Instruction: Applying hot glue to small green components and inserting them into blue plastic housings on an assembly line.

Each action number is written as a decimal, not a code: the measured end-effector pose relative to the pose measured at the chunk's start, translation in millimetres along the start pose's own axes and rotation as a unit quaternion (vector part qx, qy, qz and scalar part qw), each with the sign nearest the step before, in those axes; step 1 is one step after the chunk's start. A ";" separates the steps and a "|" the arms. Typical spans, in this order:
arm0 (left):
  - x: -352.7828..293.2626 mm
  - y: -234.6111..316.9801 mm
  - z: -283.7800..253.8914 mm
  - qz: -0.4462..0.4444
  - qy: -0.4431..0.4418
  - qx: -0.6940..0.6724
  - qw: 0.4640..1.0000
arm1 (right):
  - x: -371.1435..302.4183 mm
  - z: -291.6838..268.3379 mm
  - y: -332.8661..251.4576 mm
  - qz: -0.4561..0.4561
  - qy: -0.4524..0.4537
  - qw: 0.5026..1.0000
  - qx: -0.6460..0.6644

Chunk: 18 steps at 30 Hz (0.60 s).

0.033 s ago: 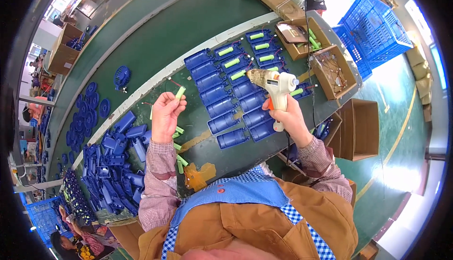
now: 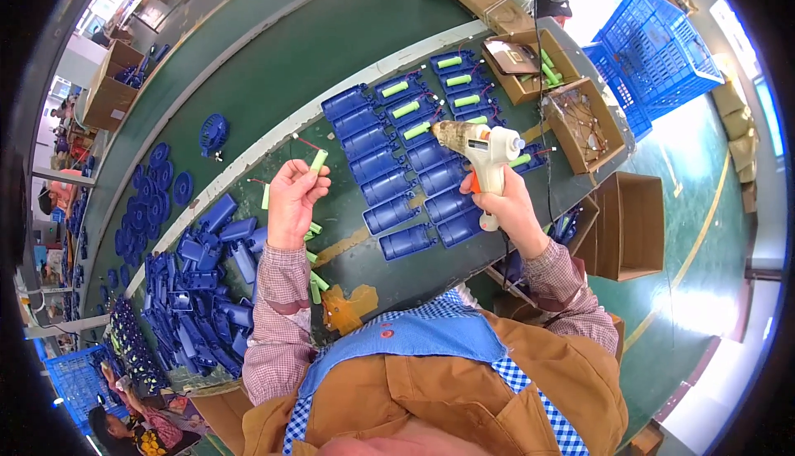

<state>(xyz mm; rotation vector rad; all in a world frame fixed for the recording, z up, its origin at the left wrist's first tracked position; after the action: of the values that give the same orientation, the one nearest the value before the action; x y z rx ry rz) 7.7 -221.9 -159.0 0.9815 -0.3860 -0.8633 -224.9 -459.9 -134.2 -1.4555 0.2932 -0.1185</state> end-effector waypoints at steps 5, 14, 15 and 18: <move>9.0 -13.5 38.4 -0.038 -0.004 0.075 0.996 | -11.1 -0.1 -1.1 0.018 -0.021 1.000 -0.001; 31.9 -61.5 62.1 -0.023 0.012 0.282 0.959 | -16.3 7.6 4.6 0.066 -0.049 0.997 0.004; 34.9 -60.6 64.2 0.021 0.024 0.370 0.928 | -15.2 7.2 5.7 0.074 -0.045 0.996 -0.008; 43.2 -60.0 76.4 0.033 0.041 0.414 0.909 | -16.7 3.8 9.1 0.082 -0.038 0.996 -0.005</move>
<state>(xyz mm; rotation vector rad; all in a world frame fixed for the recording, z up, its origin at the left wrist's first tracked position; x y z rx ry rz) -41.9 -314.7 -173.4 1.7705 -0.7386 -0.5812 -240.8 -450.9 -140.8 -1.4369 0.3490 0.0712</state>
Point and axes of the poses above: each hand's wrist, its own x-axis towards the middle knuckle, its own z-axis out of the palm, y = z × x, the point moved 5 cm from there along x, towards the middle knuckle, and after that the axes turned 14 degrees about -y, right-handed, at the moved point
